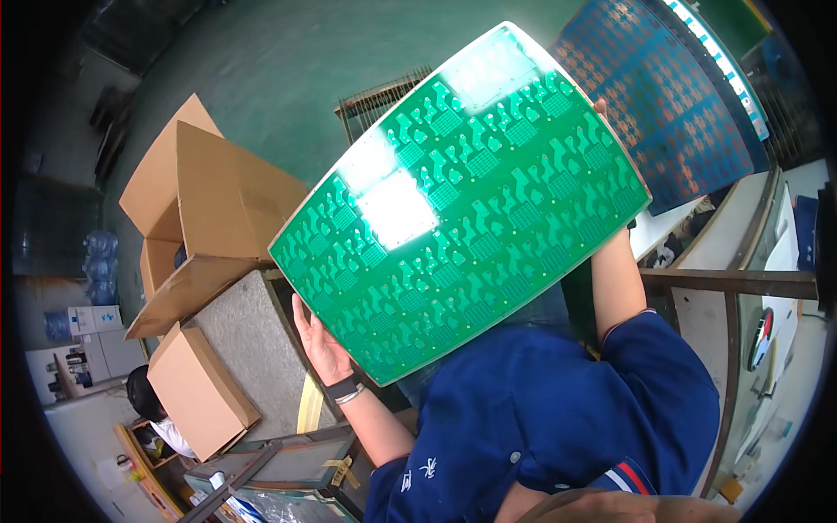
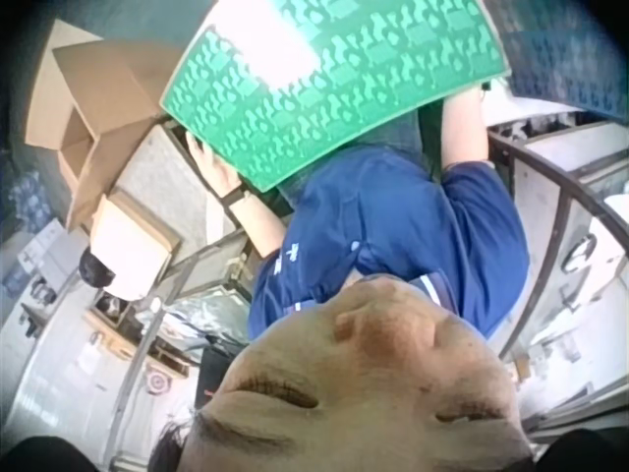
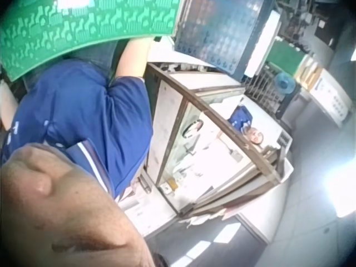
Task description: The recorder picks up large green printed circuit boards from a drying/storage rack and inspects both sides for quality control.
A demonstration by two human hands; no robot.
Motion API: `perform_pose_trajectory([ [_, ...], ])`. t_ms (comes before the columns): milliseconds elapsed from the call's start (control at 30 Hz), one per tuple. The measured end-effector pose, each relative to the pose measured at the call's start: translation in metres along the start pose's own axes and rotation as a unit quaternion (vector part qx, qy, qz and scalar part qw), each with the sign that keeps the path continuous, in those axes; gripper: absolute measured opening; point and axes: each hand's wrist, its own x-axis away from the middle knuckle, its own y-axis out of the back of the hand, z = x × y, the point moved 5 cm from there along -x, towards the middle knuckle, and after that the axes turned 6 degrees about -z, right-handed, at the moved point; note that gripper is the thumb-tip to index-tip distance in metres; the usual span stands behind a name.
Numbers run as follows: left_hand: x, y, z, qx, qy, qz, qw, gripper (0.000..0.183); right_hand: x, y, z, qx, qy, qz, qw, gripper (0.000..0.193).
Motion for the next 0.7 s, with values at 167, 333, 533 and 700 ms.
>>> perform_pose_trajectory([
  [167,-0.001,0.006,0.023,0.056,0.11,-0.032,0.992,0.045,0.004,-0.004,-0.02,-0.016,-0.05,-0.001,0.999,0.054],
  [333,-0.006,0.002,0.054,0.119,0.159,-0.057,0.978,0.04,0.026,-0.017,-0.064,-0.049,-0.176,-0.002,0.983,0.057],
  [533,-0.007,-0.047,0.1,0.236,0.139,-0.053,0.96,0.033,0.08,-0.056,-0.127,0.103,-0.2,-0.057,0.973,0.05],
  [700,-0.014,-0.056,0.131,0.067,0.238,0.057,0.967,0.024,0.037,-0.075,-0.127,0.398,-0.02,-0.099,0.912,0.034],
])
